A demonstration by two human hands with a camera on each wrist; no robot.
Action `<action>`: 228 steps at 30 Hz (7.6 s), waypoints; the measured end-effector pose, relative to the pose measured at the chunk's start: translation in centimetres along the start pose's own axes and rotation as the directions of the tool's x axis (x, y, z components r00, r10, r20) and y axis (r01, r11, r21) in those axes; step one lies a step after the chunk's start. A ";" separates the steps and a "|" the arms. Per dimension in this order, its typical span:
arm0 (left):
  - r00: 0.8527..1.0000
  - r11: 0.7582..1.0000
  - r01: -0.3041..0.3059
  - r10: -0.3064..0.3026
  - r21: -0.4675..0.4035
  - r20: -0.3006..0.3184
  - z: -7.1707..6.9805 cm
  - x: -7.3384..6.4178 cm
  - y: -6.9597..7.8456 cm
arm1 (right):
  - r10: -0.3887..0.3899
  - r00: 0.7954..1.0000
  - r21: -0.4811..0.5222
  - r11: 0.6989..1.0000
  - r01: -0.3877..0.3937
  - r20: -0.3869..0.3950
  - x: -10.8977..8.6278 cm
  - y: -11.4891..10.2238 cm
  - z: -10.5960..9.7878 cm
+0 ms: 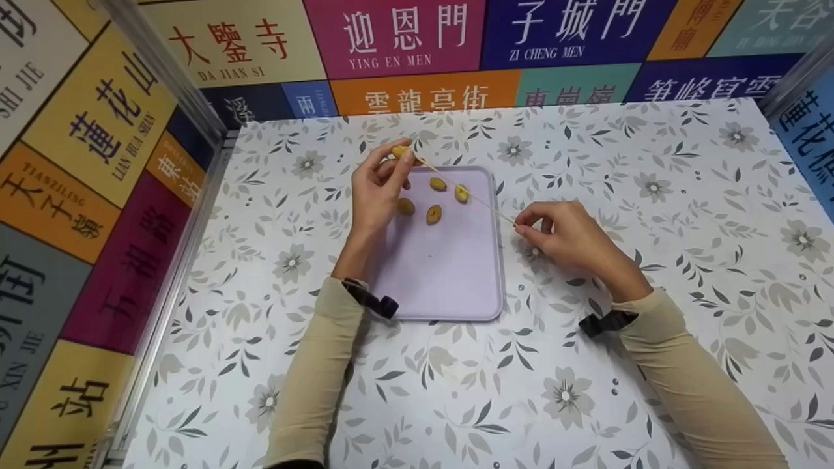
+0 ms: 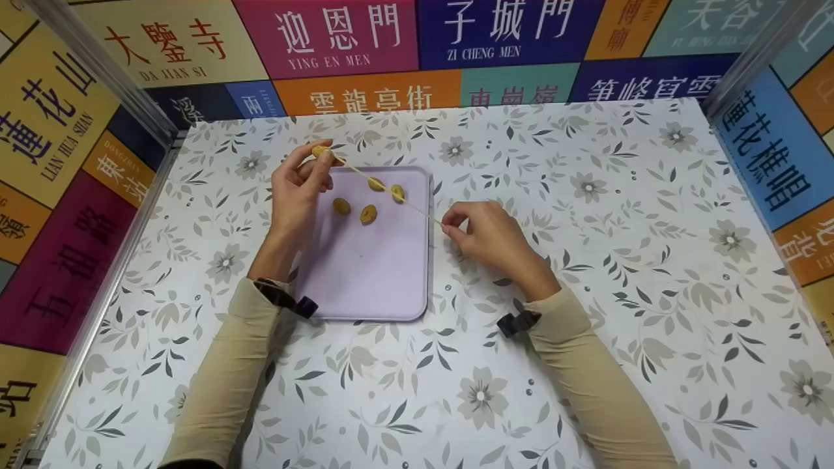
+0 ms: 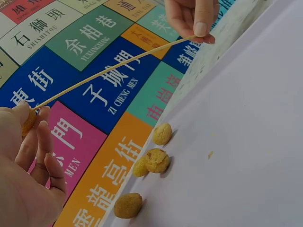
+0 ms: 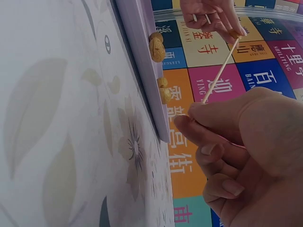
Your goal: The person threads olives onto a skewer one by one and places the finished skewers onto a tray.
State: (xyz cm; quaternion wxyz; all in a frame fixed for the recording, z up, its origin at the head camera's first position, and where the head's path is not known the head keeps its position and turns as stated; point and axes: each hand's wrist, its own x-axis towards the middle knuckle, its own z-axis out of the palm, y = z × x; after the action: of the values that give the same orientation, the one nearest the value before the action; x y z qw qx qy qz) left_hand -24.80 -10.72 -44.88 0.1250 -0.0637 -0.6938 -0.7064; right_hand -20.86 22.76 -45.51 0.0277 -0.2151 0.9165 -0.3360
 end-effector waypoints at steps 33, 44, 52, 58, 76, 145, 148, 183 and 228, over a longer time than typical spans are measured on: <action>1.000 0.998 -0.010 0.008 0.069 0.019 1.5 -0.8 0.0 | -0.143 0.977 0.017 0.989 0.148 -0.156 0.0 -0.5 0.5; 1.000 0.999 0.006 -0.008 0.047 0.030 2.3 -1.1 -0.4 | -0.202 0.964 0.000 0.979 0.205 -0.175 0.0 -0.5 0.6; 0.997 0.999 -0.043 0.041 0.026 0.073 2.8 -1.2 -0.6 | -0.220 0.954 0.004 0.974 0.225 -0.202 0.0 -0.7 0.8; 0.996 0.999 -0.026 0.024 0.023 0.086 3.2 -1.5 -0.8 | -0.216 0.953 0.020 0.974 0.226 -0.214 0.1 -0.7 0.8; 0.990 0.999 -0.036 0.033 0.025 0.137 4.9 -2.5 -0.7 | -0.265 0.930 0.050 0.957 0.286 -0.256 0.2 -0.9 0.9; 0.955 0.618 -0.187 -0.068 0.764 0.289 1.9 -1.8 -1.3 | -0.186 0.933 0.061 0.975 0.214 -0.307 0.2 -0.8 1.1; 0.952 0.615 -0.191 -0.074 0.765 0.297 1.9 -1.8 -1.4 | -0.187 0.934 0.058 0.975 0.214 -0.303 0.2 -0.7 1.1; 0.931 0.928 0.358 -0.363 -0.101 -0.041 -1.8 0.3 0.1 | -0.222 0.946 0.092 0.964 0.249 -0.235 0.2 -0.4 1.4; 0.973 0.967 0.173 -0.197 -0.189 -0.118 -2.4 0.5 -0.4 | -0.207 0.965 0.142 0.963 0.229 -0.159 0.1 -0.4 1.7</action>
State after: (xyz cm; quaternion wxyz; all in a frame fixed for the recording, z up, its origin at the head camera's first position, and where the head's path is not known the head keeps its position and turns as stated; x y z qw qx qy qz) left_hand -25.13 -13.14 -45.17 0.0992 0.0389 -0.6209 -0.7767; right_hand -20.48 21.40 -46.53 -0.0579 -0.2874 0.8571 -0.4237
